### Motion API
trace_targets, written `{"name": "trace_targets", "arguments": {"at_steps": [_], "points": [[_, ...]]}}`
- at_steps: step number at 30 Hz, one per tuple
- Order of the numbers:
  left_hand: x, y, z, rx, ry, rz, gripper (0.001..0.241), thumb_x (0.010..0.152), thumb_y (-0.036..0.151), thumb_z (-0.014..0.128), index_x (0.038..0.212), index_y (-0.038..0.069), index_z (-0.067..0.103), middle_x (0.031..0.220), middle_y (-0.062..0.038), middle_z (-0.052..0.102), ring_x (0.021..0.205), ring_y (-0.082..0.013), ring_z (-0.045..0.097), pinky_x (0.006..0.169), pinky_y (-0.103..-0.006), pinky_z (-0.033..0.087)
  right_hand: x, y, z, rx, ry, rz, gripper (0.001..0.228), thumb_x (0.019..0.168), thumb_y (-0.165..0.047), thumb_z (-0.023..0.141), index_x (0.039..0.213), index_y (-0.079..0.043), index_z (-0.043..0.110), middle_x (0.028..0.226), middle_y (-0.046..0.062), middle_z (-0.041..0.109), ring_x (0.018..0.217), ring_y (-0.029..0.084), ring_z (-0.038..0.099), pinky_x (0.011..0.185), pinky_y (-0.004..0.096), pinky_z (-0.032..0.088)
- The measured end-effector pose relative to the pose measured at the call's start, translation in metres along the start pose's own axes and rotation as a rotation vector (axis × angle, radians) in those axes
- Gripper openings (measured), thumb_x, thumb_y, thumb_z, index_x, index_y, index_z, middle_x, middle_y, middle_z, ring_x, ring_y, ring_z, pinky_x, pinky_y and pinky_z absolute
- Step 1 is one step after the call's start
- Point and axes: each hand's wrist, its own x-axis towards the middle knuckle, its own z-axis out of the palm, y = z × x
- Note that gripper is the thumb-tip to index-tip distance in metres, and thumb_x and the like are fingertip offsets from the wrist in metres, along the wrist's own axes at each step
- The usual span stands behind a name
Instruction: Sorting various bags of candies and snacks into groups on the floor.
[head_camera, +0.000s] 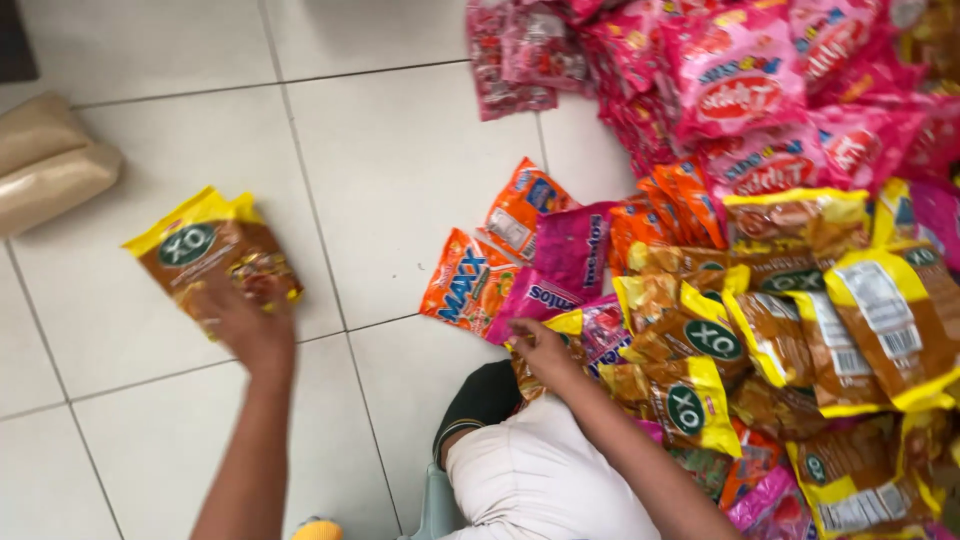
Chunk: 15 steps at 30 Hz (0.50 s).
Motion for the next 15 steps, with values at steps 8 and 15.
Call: {"name": "trace_targets", "arguments": {"at_steps": [8,15], "points": [[-0.077,0.208,0.081,-0.234,-0.536,0.149,0.086,0.079,0.033,0.084,0.152,0.014,0.043,0.162,-0.024,0.024,0.147,-0.0509,0.025,0.104,-0.0637,0.039,-0.054,0.021,-0.02,0.388,0.132,-0.077,0.032,0.098,-0.012,0.065,0.129,-0.005,0.067,0.121,0.006,0.072,0.108,0.014,0.067,0.093,0.031,0.055],[-0.084,0.237,0.102,-0.026,-0.742,0.08,0.099,0.072,0.041,0.084,0.156,0.02,0.037,0.165,-0.024,0.018,0.144,-0.0481,0.032,0.108,-0.0627,0.041,-0.062,0.083,-0.028,0.551,0.246,-0.122,0.04,0.097,-0.005,0.062,0.137,-0.005,0.06,0.132,0.006,0.068,0.117,0.015,0.062,0.1,0.028,0.049]]}}
